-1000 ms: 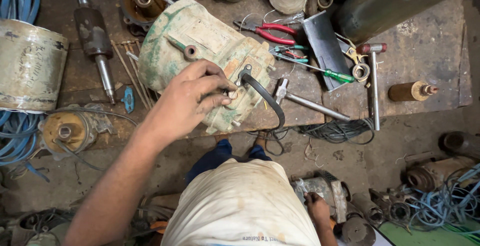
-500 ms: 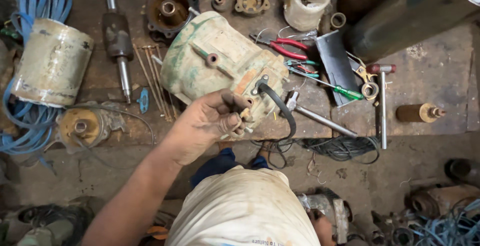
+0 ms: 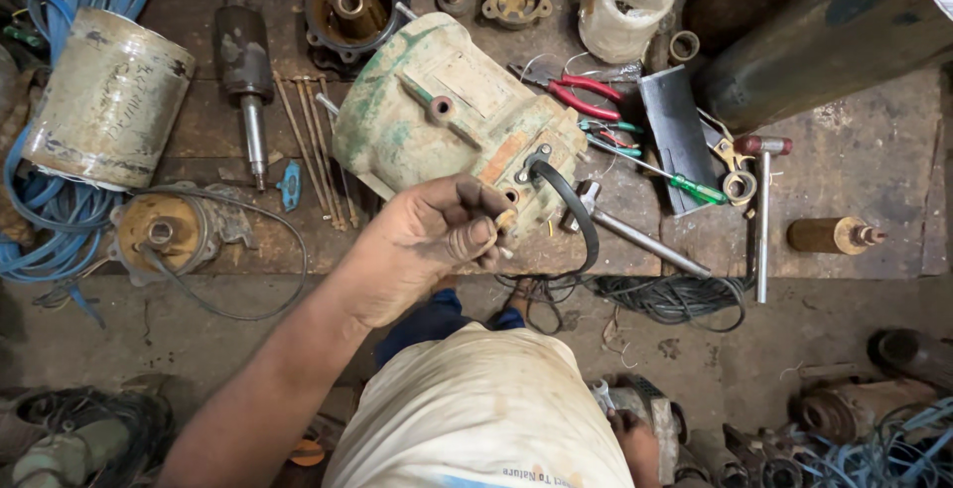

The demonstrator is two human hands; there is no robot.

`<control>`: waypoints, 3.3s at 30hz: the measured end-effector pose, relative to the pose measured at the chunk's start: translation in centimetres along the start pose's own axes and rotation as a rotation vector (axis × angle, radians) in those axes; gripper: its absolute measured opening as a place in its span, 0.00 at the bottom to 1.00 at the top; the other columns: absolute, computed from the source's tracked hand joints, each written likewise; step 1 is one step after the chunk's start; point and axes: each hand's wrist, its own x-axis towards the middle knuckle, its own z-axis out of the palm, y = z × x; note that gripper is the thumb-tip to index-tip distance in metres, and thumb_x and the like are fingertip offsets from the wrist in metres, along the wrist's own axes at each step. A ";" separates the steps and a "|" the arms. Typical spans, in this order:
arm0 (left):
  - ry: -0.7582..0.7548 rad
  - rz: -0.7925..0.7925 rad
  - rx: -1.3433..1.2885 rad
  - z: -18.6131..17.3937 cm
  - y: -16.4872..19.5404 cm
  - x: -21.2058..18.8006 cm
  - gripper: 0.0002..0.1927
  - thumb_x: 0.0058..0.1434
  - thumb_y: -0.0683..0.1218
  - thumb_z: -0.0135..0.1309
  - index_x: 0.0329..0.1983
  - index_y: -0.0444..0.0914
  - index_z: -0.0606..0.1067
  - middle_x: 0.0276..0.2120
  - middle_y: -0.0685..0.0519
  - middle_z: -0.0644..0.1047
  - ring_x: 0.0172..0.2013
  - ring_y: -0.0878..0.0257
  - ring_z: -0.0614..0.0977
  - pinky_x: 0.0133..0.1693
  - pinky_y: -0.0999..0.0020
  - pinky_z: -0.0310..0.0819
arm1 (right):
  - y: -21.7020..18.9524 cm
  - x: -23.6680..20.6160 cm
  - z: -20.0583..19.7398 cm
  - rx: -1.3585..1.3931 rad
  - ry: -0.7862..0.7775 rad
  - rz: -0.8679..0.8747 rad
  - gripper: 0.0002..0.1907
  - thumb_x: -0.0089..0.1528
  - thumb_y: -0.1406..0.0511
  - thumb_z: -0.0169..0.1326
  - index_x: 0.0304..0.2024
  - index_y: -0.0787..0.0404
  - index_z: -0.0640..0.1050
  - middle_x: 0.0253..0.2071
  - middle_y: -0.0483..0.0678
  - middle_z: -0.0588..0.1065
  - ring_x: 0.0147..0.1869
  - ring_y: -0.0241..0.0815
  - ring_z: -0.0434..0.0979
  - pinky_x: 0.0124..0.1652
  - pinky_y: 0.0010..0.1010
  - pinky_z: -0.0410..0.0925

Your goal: The person uses a wrench to tighten bolts on a cylindrical electrical motor housing. They then insert and tighten additional bolts by hand and with the wrench, securing the motor casing while working at a cluttered bench.

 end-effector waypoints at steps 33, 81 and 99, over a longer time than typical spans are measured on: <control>0.036 0.588 1.675 1.5 2.4 2.6 0.14 0.57 0.35 0.56 0.47 0.34 0.78 0.46 0.47 0.78 0.50 0.49 0.78 0.52 0.58 0.73 | 1.5 0.0 1.6 -0.022 -0.048 0.061 0.24 0.64 0.46 0.49 0.45 0.53 0.84 0.40 0.57 0.82 0.47 0.61 0.82 0.46 0.47 0.73; 0.396 0.507 1.374 -0.2 -7.6 4.0 0.15 0.67 0.41 0.61 0.55 0.34 0.76 0.45 0.47 0.77 0.47 0.59 0.77 0.52 0.65 0.73 | 14.8 6.1 -6.0 0.152 0.323 -0.121 0.17 0.63 0.53 0.56 0.40 0.59 0.83 0.33 0.57 0.80 0.39 0.59 0.81 0.40 0.46 0.72; 0.453 0.537 1.184 0.7 -9.5 4.0 0.19 0.64 0.46 0.60 0.54 0.34 0.71 0.50 0.51 0.73 0.50 0.63 0.77 0.55 0.69 0.73 | -2.6 21.2 -22.2 0.268 0.696 -0.538 0.18 0.64 0.56 0.59 0.46 0.64 0.81 0.41 0.65 0.78 0.48 0.67 0.77 0.48 0.50 0.69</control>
